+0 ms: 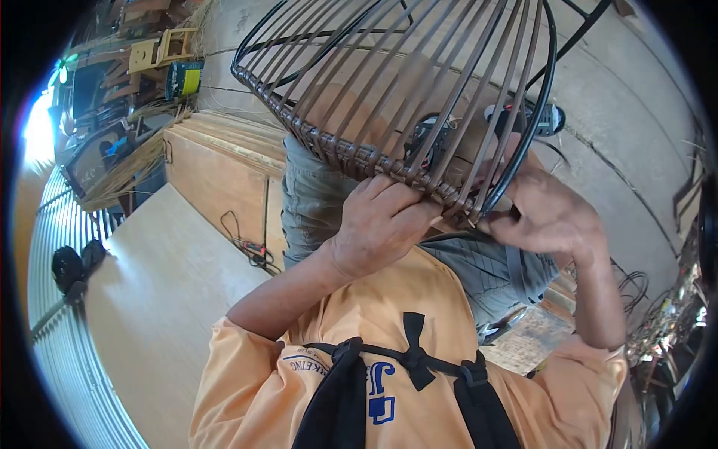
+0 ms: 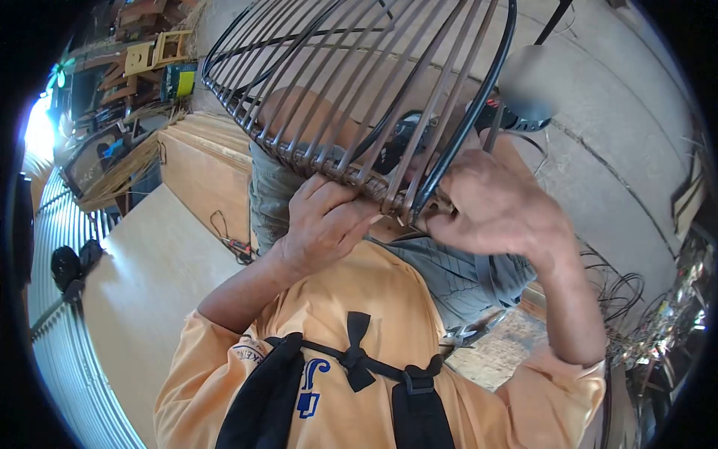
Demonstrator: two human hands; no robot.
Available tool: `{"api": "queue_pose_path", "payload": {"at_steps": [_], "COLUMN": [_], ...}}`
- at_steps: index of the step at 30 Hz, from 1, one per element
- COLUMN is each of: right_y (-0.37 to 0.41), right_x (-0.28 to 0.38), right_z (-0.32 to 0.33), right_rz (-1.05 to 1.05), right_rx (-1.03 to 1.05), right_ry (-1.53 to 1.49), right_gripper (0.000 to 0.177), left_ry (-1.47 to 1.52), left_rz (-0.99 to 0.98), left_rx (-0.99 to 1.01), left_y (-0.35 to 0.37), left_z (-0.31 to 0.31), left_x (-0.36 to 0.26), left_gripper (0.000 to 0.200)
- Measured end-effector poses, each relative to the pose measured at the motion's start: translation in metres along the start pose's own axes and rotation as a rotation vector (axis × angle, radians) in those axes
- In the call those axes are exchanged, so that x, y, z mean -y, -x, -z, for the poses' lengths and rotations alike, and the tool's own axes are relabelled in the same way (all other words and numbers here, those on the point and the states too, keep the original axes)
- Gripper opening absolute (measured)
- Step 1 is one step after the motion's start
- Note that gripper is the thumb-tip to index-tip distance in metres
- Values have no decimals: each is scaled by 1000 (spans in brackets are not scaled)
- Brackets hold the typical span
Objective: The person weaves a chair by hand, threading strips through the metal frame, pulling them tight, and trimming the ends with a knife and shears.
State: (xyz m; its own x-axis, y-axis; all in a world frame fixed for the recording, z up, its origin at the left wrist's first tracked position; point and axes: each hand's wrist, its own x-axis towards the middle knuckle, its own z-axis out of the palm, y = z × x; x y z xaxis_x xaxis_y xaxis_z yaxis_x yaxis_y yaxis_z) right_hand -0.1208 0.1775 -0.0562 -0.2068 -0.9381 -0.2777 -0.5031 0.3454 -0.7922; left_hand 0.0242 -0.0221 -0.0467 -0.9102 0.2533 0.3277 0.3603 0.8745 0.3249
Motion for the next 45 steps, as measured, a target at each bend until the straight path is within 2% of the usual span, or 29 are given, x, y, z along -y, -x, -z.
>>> {"api": "queue_pose_path", "payload": {"at_steps": [2,4,6,7,11,14,18,21,24,25,27,29,31,33,35,36,37,38,39,40,41,43,45], "right_y": [16,18,11,7,10,10,11,14,22,41,88,153,220,266,283,273,243,162,127,98,67,20,13], "right_x": [11,21,30,36,44,46,53,62,85,102,128,150,164,166,143,123,105,101,96,79,85,105,106], "right_z": [-2,-20,-39,-46,-47,-52,-72,-81,-78,-70,-49,-24,3,23,24,9,-13,-51,-79,-111,-124,-136,-137], "right_rz": [35,-56,-6,-62,-183,-145,-199,-220,-77,-226,-312,-156,127,371,493,374,142,-538,-723,-442,-344,-155,-104], "right_rx": [-96,-284,-576,-672,-635,-678,-896,-931,-1057,-1098,-1287,-1521,-1649,-1646,-1560,-1516,-1488,-1619,-1237,-1250,-1232,-1402,-1570], "right_ry": [-103,38,73,26,118,104,429,500,626,415,188,70,-65,-234,-419,-419,-310,208,235,-146,-204,-390,-600], "right_gripper": [56,57,62,62,52,48,35,34,21,20,21,24,27,30,33,35,37,37,40,45,51,44,35], "left_ry": [1,6,8,22,63,64,70,60,74,74,67,64,66,60,46,38,32,31,29,38,44,51,41], "left_rz": [-9,-28,-53,-42,-31,-35,-40,-50,-75,-85,-100,-106,-121,-127,-126,-133,-133,-130,-146,-162,-182,-217,-232], "left_rx": [-14,-14,-10,-12,-42,-66,-101,-121,-154,-159,-169,-171,-203,-214,-220,-215,-203,-185,-155,-157,-153,-129,-109], "left_y": [2,4,5,5,5,5,7,8,8,9,8,8,9,11,11,11,14,18,22,23,26,27,27], "left_z": [-2,-2,-2,0,1,1,0,-1,-5,-6,-5,-4,-6,-4,-3,-4,-6,-8,-8,-10,-11,-11,-11], "left_x": [2,3,5,4,2,2,3,2,3,4,6,4,5,4,4,6,8,8,9,10,13,17,20], "left_gripper": [21,20,18,20,23,22,21,20,19,19,19,19,19,19,19,21,22,23,30,32,34,38,37]}}
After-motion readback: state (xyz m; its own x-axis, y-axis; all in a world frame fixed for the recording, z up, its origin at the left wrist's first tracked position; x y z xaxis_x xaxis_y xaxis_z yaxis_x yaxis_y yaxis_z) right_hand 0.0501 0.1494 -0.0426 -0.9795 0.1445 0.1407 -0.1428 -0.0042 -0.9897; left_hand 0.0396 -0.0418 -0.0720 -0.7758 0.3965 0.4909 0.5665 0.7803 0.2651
